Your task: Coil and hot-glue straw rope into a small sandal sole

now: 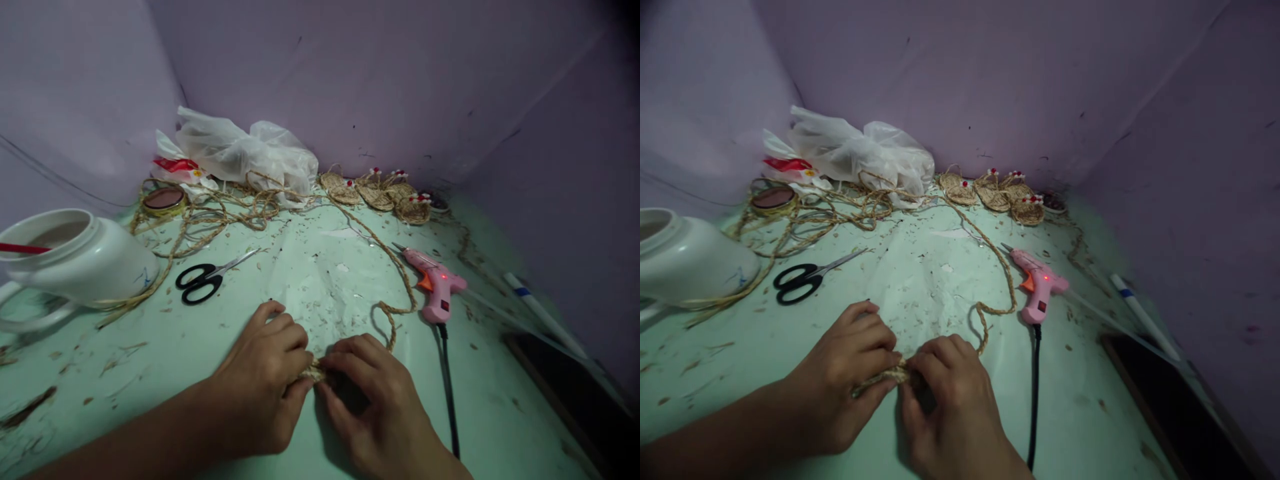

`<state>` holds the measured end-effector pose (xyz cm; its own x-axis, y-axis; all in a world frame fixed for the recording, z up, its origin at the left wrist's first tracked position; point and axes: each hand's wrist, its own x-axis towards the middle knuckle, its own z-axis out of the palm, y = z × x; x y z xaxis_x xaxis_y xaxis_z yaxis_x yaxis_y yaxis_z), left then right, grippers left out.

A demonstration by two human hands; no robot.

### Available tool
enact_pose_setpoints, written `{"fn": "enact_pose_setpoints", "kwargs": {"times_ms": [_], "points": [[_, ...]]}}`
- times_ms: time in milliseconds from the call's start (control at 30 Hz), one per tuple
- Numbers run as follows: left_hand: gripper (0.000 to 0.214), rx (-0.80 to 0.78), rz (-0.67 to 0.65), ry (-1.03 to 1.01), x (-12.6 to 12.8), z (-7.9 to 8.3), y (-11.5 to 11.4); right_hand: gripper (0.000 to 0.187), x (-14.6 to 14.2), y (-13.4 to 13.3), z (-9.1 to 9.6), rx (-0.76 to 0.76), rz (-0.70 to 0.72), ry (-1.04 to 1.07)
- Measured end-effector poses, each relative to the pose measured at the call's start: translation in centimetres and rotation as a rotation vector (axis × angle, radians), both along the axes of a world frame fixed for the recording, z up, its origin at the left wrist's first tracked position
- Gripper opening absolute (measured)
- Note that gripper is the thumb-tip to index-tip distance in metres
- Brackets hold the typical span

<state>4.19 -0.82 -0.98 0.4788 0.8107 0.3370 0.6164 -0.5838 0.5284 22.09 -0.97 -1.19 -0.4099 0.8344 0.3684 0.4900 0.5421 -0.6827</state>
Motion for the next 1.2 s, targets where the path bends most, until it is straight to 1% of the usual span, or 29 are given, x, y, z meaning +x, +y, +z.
{"fn": "enact_pose_setpoints", "kwargs": {"times_ms": [167, 300, 467, 567, 633, 667, 700, 733, 767, 800, 833, 900, 967, 1067, 1133, 1200], "points": [[0.009, -0.041, -0.060, -0.007, 0.1, 0.0, 0.4, 0.014, -0.3, 0.2, 0.0, -0.044, -0.016, 0.001], [0.010, -0.042, -0.069, -0.037, 0.1, 0.0, 0.7, 0.014, -0.2, 0.1, -0.3, -0.067, 0.016, -0.016], [0.011, -0.039, -0.078, -0.040, 0.3, 0.0, 0.6, 0.015, -0.5, 0.0, -0.4, -0.035, 0.002, 0.020], [0.011, -0.050, -0.076, 0.002, 0.1, 0.3, 0.6, 0.013, -0.4, -0.1, -0.4, -0.017, 0.000, 0.001], [0.008, -0.104, -0.076, 0.061, -0.4, 0.8, 0.5, 0.012, -0.1, -0.3, -0.5, -0.027, 0.006, -0.038], [0.012, -0.136, -0.065, 0.086, -0.8, 1.1, 0.5, 0.013, 0.2, -0.4, -0.5, -0.042, 0.009, -0.063], [0.022, -0.167, -0.047, 0.108, -1.3, 1.5, 0.5, 0.020, 0.5, -0.5, -0.5, -0.056, 0.009, -0.087], [0.035, -0.192, -0.011, 0.123, -1.8, 1.9, 0.4, 0.030, 0.8, -0.6, -0.5, -0.067, 0.007, -0.115], [0.044, -0.211, 0.024, 0.145, -2.3, 2.3, 0.3, 0.041, 1.0, -0.8, -0.5, -0.066, 0.003, -0.144], [0.045, -0.224, 0.063, 0.168, -2.8, 2.7, 0.2, 0.050, 1.2, -0.9, -0.4, -0.046, 0.002, -0.171], [0.040, -0.238, 0.091, 0.199, -3.3, 3.0, 0.0, 0.053, 1.2, -0.9, -0.2, -0.014, 0.005, -0.193], [0.029, -0.277, 0.136, 0.259, -3.8, 3.4, -0.4, 0.045, 0.7, -1.0, 0.2, 0.052, 0.019, -0.215], [0.022, -0.309, 0.156, 0.313, -3.7, 3.5, -0.8, 0.034, -0.2, -0.8, 0.7, 0.080, 0.046, -0.210], [0.009, -0.309, 0.152, 0.338, -3.0, 3.1, -1.1, 0.024, -2.0, -0.3, 1.0, 0.041, 0.103, -0.237], [0.004, -0.292, 0.140, 0.299, -2.5, 2.6, -1.2, 0.021, -2.8, 0.0, 0.9, 0.006, 0.130, -0.263], [0.003, -0.263, 0.124, 0.246, -2.4, 2.1, -1.3, 0.019, -3.1, 0.3, 0.7, -0.015, 0.134, -0.253]]}}
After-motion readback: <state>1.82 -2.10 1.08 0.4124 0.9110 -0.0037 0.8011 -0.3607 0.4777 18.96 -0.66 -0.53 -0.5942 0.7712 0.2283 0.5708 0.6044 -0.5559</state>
